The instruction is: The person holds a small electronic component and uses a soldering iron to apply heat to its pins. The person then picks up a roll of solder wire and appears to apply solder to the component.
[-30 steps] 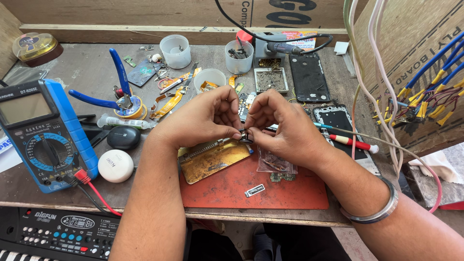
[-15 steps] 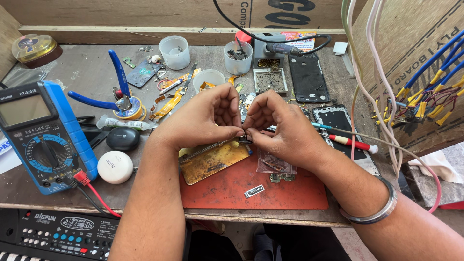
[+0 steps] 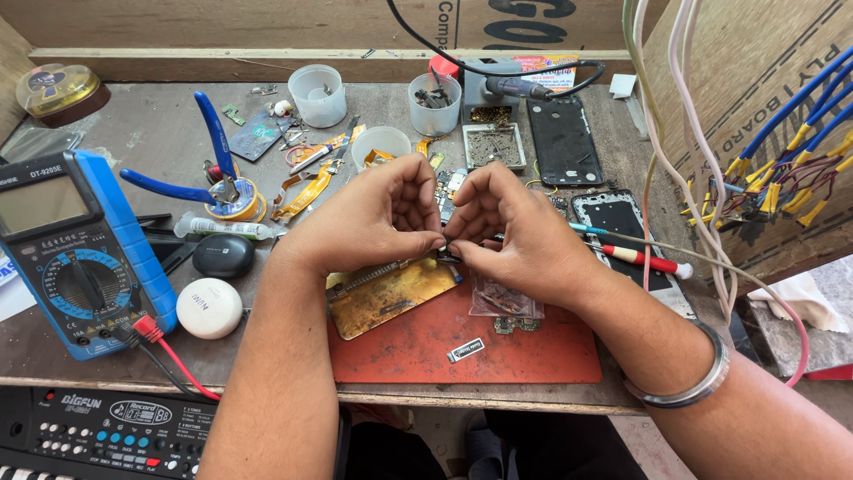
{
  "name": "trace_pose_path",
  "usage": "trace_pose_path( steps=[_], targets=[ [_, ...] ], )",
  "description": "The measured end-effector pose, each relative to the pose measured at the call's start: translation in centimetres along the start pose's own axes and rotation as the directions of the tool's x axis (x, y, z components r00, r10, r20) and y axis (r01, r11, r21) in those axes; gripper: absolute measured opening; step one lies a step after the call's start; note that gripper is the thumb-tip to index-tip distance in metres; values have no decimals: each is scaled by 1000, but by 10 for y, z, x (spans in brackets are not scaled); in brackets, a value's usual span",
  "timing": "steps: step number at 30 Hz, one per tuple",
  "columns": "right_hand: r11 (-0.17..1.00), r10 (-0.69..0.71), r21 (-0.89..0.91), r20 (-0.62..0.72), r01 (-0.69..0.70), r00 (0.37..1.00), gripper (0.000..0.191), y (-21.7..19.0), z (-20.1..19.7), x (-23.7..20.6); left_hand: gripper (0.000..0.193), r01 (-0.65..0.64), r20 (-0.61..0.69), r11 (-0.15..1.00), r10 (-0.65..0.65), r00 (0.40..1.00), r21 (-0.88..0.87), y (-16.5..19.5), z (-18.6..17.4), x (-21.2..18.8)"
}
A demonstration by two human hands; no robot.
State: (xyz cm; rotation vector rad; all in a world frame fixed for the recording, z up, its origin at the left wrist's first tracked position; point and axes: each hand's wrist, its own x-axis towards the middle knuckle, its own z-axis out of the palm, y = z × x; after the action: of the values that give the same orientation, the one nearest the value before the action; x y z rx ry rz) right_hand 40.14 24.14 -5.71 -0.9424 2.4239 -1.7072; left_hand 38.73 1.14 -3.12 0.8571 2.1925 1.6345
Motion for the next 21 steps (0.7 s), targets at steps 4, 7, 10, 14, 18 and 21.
trace_pose_path(
  steps=[4, 7, 10, 14, 18, 21],
  targets=[
    [1000, 21, -7, -7, -21, 1000, 41, 1, -2, -1, 34, -4, -18, 1000, 5, 1000, 24, 0, 2, 1],
    [1000, 20, -9, -4, -20, 1000, 41, 1, -2, 0, 36, -5, -20, 1000, 6, 1000, 6, 0, 3, 1],
    [1000, 14, -1, -1, -14, 1000, 41, 2, -2, 0, 36, -4, -23, 1000, 4, 1000, -8, 0, 2, 2],
    [1000, 16, 7, 5, -16, 1000, 41, 4, -4, -1, 37, -5, -24, 1000, 5, 1000, 10, -1, 3, 2],
    [1000, 13, 22, 8, -14, 1000, 41, 4, -3, -2, 39, -17, -26, 1000, 17, 1000, -5, -1, 4, 2],
    [1000, 5, 26, 9, -6, 1000, 42, 4, -2, -2, 40, -16, -32, 1000, 16, 999, -3, -1, 4, 1]
  ],
)
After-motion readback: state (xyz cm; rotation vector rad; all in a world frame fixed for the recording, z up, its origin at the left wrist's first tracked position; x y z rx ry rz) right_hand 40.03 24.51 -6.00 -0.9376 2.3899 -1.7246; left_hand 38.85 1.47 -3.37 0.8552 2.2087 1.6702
